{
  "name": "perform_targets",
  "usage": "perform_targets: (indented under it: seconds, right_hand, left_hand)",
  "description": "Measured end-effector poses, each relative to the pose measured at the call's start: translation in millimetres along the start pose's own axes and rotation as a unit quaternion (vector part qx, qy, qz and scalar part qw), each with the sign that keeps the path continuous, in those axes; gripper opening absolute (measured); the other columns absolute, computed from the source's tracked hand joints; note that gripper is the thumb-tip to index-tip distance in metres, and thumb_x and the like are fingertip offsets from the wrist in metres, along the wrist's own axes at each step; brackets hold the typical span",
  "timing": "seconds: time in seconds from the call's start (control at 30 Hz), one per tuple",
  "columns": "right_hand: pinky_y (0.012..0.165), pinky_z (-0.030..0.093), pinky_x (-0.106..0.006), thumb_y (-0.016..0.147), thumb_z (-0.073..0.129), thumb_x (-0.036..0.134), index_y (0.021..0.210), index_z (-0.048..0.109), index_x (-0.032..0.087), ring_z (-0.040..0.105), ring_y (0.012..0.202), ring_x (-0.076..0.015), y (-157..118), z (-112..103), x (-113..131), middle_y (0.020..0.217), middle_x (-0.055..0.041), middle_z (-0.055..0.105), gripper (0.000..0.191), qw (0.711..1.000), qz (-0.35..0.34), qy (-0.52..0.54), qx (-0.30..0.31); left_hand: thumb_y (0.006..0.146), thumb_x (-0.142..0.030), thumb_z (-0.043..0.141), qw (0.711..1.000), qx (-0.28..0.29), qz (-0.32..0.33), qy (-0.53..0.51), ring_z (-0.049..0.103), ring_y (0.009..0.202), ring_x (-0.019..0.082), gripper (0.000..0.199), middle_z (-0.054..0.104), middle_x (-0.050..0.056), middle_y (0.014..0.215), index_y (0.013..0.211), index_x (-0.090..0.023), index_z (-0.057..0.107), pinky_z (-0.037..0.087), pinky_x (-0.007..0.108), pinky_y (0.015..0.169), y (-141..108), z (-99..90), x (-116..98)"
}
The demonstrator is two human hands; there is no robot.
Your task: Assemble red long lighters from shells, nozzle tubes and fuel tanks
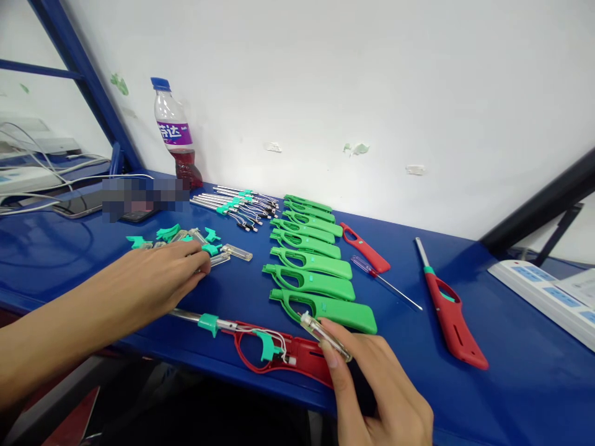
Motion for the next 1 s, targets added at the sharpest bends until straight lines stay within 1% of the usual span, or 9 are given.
perform_targets:
  seconds: [0.1, 0.2, 0.4, 0.6, 0.77, 0.87, 1.0]
  right_hand:
    - [0.094, 0.061, -0.014, 0.109, 0.068, 0.029, 0.127, 0.079, 0.033, 0.081, 0.107, -0.0117, 0, -1, 0, 0.116, 0.0057, 0.084, 0.021, 1.0, -0.003, 0.003, -0.002]
    - [0.094, 0.061, -0.013, 0.109, 0.069, 0.029, 0.127, 0.079, 0.033, 0.081, 0.106, -0.0109, 0, 0, -1, 0.115, 0.0054, 0.084, 0.021, 1.0, -0.011, 0.007, -0.002]
    - [0.095, 0.06, -0.011, 0.109, 0.069, 0.028, 0.127, 0.079, 0.032, 0.081, 0.106, -0.01, 1, 2, 0, 0.115, 0.0053, 0.084, 0.021, 1.0, -0.017, 0.01, -0.004]
    - [0.097, 0.06, -0.012, 0.109, 0.068, 0.029, 0.127, 0.079, 0.032, 0.081, 0.107, -0.0104, 1, 2, -1, 0.116, 0.0056, 0.084, 0.021, 1.0, -0.019, 0.003, 0.003]
    - [0.093, 0.062, -0.014, 0.109, 0.067, 0.029, 0.126, 0.079, 0.033, 0.082, 0.104, -0.0116, -1, 1, -1, 0.115, 0.0057, 0.084, 0.021, 1.0, -0.016, -0.002, 0.003]
    - [0.092, 0.062, -0.015, 0.109, 0.068, 0.03, 0.125, 0.079, 0.033, 0.082, 0.104, -0.0123, -1, 2, 0, 0.115, 0.0054, 0.085, 0.02, 1.0, -0.007, -0.001, 0.002]
    - [0.093, 0.063, -0.016, 0.11, 0.066, 0.029, 0.126, 0.079, 0.033, 0.082, 0.105, -0.0129, 1, 2, 0, 0.115, 0.0051, 0.085, 0.021, 1.0, -0.006, 0.001, 0.002]
  left_hand:
    - [0.111, -0.018, 0.041, 1.0, -0.019, -0.002, -0.007, 0.073, 0.086, 0.033, 0.025, 0.069, 0.008, 0.102, 0.102, -0.022, 0.063, 0.034, 0.039, 0.062, -3, 1.8, 3]
    - [0.112, -0.02, 0.04, 0.999, -0.037, -0.001, -0.013, 0.072, 0.084, 0.031, 0.026, 0.069, 0.007, 0.102, 0.101, -0.023, 0.062, 0.032, 0.038, 0.062, -7, 4.8, 8]
    - [0.107, -0.013, 0.045, 0.998, -0.049, 0.007, -0.024, 0.072, 0.088, 0.029, 0.027, 0.071, 0.007, 0.11, 0.11, -0.025, 0.069, 0.031, 0.038, 0.063, -7, 12.3, 14]
    - [0.107, -0.017, 0.047, 0.998, -0.05, 0.007, -0.035, 0.072, 0.09, 0.03, 0.025, 0.071, 0.007, 0.104, 0.098, -0.025, 0.068, 0.031, 0.038, 0.062, -5, 17.1, 14]
    - [0.1, -0.006, 0.048, 0.998, -0.061, 0.013, -0.032, 0.071, 0.089, 0.03, 0.026, 0.069, 0.006, 0.102, 0.095, -0.025, 0.065, 0.027, 0.037, 0.062, -3, 21.7, 15]
    - [0.101, -0.008, 0.048, 0.997, -0.065, 0.017, -0.032, 0.071, 0.085, 0.031, 0.024, 0.067, 0.007, 0.099, 0.095, -0.024, 0.064, 0.024, 0.035, 0.061, -2, 17.4, 13]
    - [0.103, -0.015, 0.051, 0.996, -0.082, 0.023, -0.04, 0.07, 0.08, 0.031, 0.017, 0.067, 0.009, 0.098, 0.097, -0.022, 0.064, 0.021, 0.032, 0.058, 0, 3.8, 4]
Point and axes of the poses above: each hand's wrist, its own y-axis towards the middle knuckle, its own z-axis out of the palm, x = y × z, the point moved 1 cm from there along y, towards the middle knuckle
